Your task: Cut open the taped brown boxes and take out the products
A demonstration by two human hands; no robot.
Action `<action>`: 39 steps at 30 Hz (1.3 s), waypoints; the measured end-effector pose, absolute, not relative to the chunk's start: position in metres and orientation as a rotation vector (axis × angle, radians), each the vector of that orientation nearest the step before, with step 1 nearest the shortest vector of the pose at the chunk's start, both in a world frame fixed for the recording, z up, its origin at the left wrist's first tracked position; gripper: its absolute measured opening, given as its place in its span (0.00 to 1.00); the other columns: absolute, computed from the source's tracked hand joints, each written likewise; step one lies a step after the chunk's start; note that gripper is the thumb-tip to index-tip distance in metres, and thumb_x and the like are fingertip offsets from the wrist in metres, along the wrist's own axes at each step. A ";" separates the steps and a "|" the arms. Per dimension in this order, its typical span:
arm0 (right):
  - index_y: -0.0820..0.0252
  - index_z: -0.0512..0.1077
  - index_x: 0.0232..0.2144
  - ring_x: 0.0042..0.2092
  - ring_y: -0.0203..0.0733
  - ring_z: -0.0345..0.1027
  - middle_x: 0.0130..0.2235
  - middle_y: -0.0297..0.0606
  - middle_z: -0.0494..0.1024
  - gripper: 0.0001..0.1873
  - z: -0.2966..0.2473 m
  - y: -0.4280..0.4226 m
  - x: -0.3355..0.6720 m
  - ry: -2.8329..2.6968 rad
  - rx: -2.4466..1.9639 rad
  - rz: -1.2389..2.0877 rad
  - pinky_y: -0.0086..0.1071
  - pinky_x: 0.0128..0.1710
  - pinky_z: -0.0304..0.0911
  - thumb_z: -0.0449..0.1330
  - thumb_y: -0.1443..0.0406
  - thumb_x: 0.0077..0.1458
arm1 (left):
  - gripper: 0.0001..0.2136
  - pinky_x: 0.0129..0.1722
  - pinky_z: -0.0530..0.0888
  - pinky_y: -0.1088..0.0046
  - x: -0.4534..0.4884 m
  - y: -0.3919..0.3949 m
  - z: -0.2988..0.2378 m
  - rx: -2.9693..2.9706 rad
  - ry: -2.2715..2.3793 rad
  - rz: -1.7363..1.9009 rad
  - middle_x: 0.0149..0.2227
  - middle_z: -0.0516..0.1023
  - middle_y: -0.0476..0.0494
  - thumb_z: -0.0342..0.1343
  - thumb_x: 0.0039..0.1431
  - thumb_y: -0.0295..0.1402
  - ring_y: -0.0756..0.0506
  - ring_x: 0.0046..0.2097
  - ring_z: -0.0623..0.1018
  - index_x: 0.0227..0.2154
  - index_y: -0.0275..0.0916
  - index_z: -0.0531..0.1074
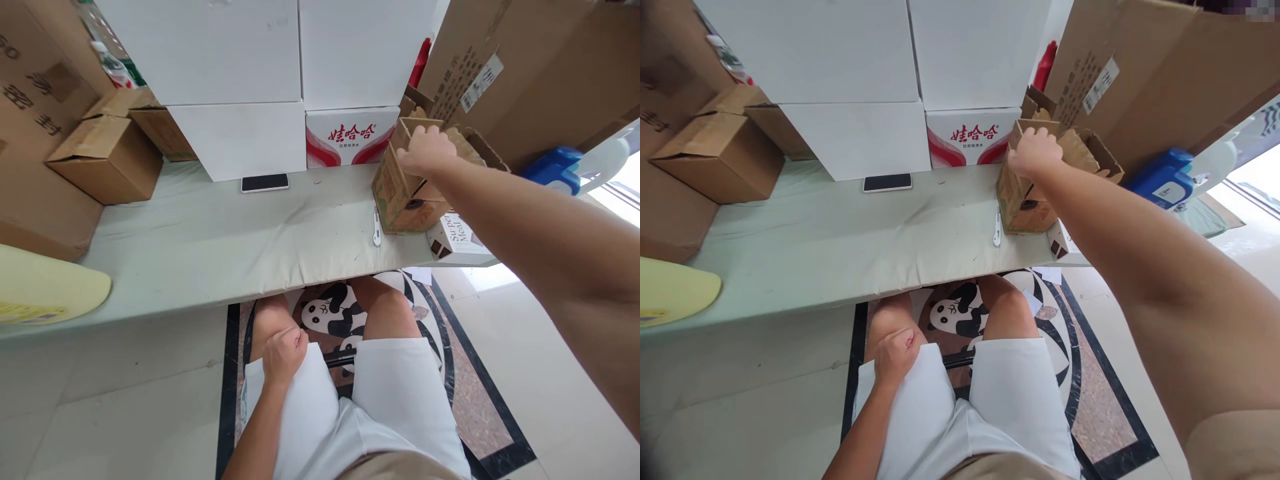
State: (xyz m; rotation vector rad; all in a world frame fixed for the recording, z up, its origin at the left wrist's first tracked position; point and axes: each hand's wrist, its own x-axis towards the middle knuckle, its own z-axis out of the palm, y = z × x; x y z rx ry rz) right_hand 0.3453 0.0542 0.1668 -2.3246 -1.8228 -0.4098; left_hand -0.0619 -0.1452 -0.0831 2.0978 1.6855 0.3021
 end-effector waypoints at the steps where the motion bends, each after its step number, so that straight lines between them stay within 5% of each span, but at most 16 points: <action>1: 0.99 0.63 0.54 0.62 0.63 0.69 0.57 0.75 0.70 0.44 0.171 0.044 0.331 -1.786 -2.325 -0.407 0.52 0.53 0.65 0.41 0.50 0.69 | 0.21 0.33 0.45 0.65 -0.062 -0.145 -0.082 2.099 1.680 0.313 0.18 0.59 0.48 0.52 0.62 0.32 0.49 0.25 0.56 0.14 0.38 0.55; 5: 0.76 0.64 0.63 0.63 0.59 0.67 0.60 0.59 0.73 0.29 0.169 -0.010 0.257 -2.035 -1.778 -0.426 0.55 0.64 0.61 0.52 0.58 0.69 | 0.21 0.32 0.45 0.65 -0.062 -0.148 -0.076 2.088 1.680 0.361 0.18 0.58 0.48 0.52 0.60 0.29 0.48 0.25 0.57 0.14 0.39 0.53; 9: 0.61 0.69 0.60 0.59 0.56 0.71 0.56 0.51 0.78 0.22 0.106 -0.056 0.195 -2.191 -1.457 -0.110 0.53 0.61 0.66 0.52 0.59 0.68 | 0.22 0.31 0.46 0.64 -0.065 -0.153 -0.065 2.068 1.686 0.404 0.16 0.55 0.50 0.53 0.57 0.27 0.49 0.24 0.56 0.14 0.40 0.48; 16: 0.61 0.73 0.57 0.58 0.56 0.74 0.59 0.53 0.78 0.23 -0.018 -0.017 0.141 -2.155 -1.632 0.235 0.48 0.58 0.71 0.50 0.61 0.65 | 0.22 0.28 0.48 0.66 -0.098 -0.166 -0.041 2.053 1.671 0.524 0.17 0.50 0.53 0.51 0.60 0.30 0.51 0.22 0.54 0.16 0.40 0.43; 21: 0.66 0.74 0.58 0.62 0.61 0.70 0.63 0.58 0.75 0.26 -0.052 0.002 0.141 -2.141 -1.702 0.245 0.56 0.63 0.66 0.49 0.61 0.65 | 0.21 0.26 0.54 0.70 -0.135 -0.158 -0.022 1.993 1.693 0.632 0.17 0.47 0.53 0.48 0.58 0.28 0.52 0.22 0.55 0.18 0.40 0.40; 26: 0.64 0.73 0.60 0.66 0.58 0.66 0.64 0.53 0.73 0.27 -0.070 -0.007 0.146 -2.196 -1.756 0.042 0.54 0.66 0.62 0.48 0.56 0.68 | 0.21 0.28 0.61 0.71 -0.184 -0.058 0.010 1.934 1.898 0.723 0.18 0.51 0.53 0.50 0.61 0.32 0.50 0.24 0.59 0.17 0.42 0.45; 29: 0.63 0.73 0.59 0.65 0.57 0.67 0.63 0.51 0.75 0.27 -0.073 -0.007 0.145 -2.211 -1.749 0.021 0.54 0.65 0.63 0.47 0.56 0.68 | 0.15 0.41 0.70 0.68 -0.210 0.049 0.039 1.964 2.041 0.800 0.26 0.65 0.48 0.52 0.60 0.33 0.46 0.34 0.70 0.20 0.43 0.54; 32: 0.61 0.74 0.57 0.63 0.58 0.69 0.61 0.50 0.77 0.28 -0.074 -0.006 0.144 -2.199 -1.729 -0.018 0.53 0.63 0.64 0.45 0.54 0.68 | 0.03 0.60 0.69 0.62 -0.235 0.157 0.069 2.028 2.221 0.911 0.48 0.75 0.38 0.56 0.59 0.31 0.40 0.55 0.73 0.35 0.41 0.68; 35: 0.61 0.75 0.55 0.62 0.58 0.71 0.60 0.50 0.78 0.27 -0.076 -0.005 0.144 -2.195 -1.709 -0.079 0.53 0.60 0.65 0.45 0.54 0.68 | 0.15 0.66 0.66 0.59 -0.265 0.237 0.087 2.001 2.416 0.871 0.60 0.71 0.32 0.58 0.61 0.34 0.35 0.65 0.69 0.50 0.38 0.70; 39: 0.60 0.76 0.54 0.61 0.58 0.72 0.59 0.50 0.79 0.25 -0.075 -0.004 0.142 -2.197 -1.686 -0.113 0.53 0.60 0.65 0.47 0.56 0.67 | 0.31 0.70 0.59 0.48 -0.298 0.294 0.087 1.846 2.490 0.825 0.65 0.67 0.31 0.67 0.54 0.38 0.31 0.71 0.57 0.59 0.33 0.66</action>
